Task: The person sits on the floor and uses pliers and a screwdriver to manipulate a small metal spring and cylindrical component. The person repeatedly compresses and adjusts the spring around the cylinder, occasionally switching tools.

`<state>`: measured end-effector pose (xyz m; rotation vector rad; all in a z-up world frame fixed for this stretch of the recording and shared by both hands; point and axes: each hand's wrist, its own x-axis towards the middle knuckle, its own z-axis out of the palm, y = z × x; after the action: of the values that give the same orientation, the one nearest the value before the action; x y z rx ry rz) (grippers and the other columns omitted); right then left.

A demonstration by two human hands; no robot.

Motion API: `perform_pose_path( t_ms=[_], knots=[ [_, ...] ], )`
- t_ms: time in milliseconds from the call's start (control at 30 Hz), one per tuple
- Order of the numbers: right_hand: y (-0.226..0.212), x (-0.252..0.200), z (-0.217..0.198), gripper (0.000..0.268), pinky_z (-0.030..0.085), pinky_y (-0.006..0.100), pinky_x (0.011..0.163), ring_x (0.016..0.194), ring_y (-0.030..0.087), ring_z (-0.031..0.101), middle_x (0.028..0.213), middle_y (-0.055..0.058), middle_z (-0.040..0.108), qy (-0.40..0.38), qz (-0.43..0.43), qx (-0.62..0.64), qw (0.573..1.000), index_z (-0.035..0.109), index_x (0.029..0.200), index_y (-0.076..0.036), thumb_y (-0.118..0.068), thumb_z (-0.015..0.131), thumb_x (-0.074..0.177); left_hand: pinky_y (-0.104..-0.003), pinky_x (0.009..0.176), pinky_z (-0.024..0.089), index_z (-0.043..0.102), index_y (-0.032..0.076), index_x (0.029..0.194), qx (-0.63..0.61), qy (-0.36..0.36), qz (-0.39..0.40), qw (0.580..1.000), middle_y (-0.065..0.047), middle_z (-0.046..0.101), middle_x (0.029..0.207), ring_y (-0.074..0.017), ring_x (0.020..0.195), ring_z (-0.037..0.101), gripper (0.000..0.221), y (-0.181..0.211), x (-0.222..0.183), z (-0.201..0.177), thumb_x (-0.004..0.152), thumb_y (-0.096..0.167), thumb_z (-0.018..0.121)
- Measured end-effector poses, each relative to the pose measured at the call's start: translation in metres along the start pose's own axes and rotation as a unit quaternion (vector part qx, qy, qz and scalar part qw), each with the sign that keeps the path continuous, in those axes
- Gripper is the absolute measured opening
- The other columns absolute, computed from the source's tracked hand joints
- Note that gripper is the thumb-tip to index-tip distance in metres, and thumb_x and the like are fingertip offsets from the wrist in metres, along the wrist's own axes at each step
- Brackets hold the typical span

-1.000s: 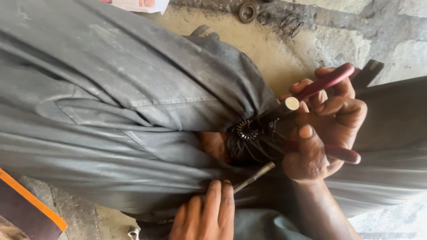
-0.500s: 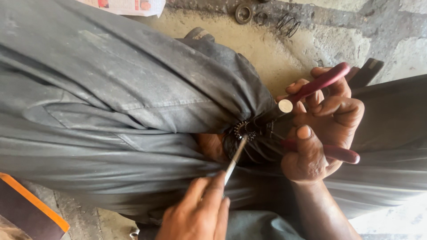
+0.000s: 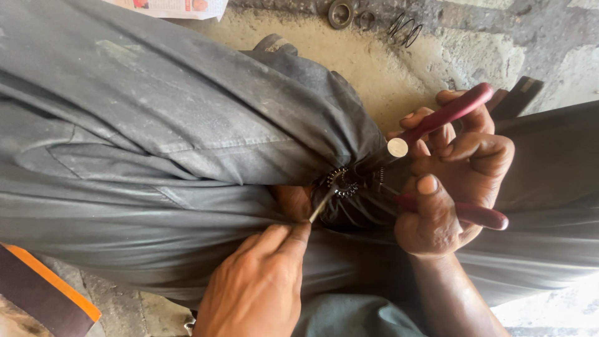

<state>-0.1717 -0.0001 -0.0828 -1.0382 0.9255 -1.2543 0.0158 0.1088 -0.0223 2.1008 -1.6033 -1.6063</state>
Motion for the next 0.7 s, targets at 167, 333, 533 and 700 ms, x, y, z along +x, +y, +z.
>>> perform_pose_path(
  t_ms=[167,333,533,700],
  knots=[
    [0.000,-0.001,-0.001,0.044,0.050,0.038,0.107,0.116,0.025,0.058,0.140,0.017,0.045,-0.005,0.003,0.006,1.000,0.047,0.121,-0.009,-0.023,0.085,0.102,-0.047,0.089,0.052,0.058,0.013,0.146,0.067,-0.086,-0.033,0.993,-0.009,0.065,0.117,-0.0297,0.109,0.065,0.052,0.004,0.004,-0.006,0.094,0.012,0.052],
    [-0.001,-0.001,0.000,0.044,0.050,0.038,0.107,0.116,0.025,0.058,0.140,0.017,0.045,-0.006,0.004,0.004,1.000,0.048,0.121,-0.009,-0.023,0.085,0.102,-0.049,0.082,0.052,0.060,0.006,0.136,0.105,-0.013,0.008,0.994,-0.019,0.064,0.116,-0.0347,0.101,0.066,0.043,0.011,0.012,-0.014,0.095,0.014,0.051],
    [0.000,-0.002,-0.001,0.043,0.049,0.038,0.107,0.117,0.025,0.058,0.141,0.017,0.045,-0.012,0.002,0.004,1.000,0.048,0.123,-0.008,-0.022,0.084,0.103,-0.047,0.086,0.054,0.069,0.005,0.110,0.077,-0.132,-0.002,0.988,-0.015,0.068,0.107,-0.0344,0.098,0.069,0.022,0.016,0.028,-0.039,0.094,0.010,0.054],
    [-0.001,0.001,0.003,0.043,0.050,0.038,0.105,0.117,0.026,0.058,0.142,0.018,0.045,-0.004,-0.001,0.006,1.000,0.047,0.124,-0.008,-0.021,0.083,0.103,-0.044,0.086,0.055,0.074,0.002,0.102,0.007,-0.061,0.004,0.998,-0.019,0.072,0.098,-0.0335,0.094,0.072,0.019,0.005,0.022,-0.032,0.092,0.014,0.063]
  ],
)
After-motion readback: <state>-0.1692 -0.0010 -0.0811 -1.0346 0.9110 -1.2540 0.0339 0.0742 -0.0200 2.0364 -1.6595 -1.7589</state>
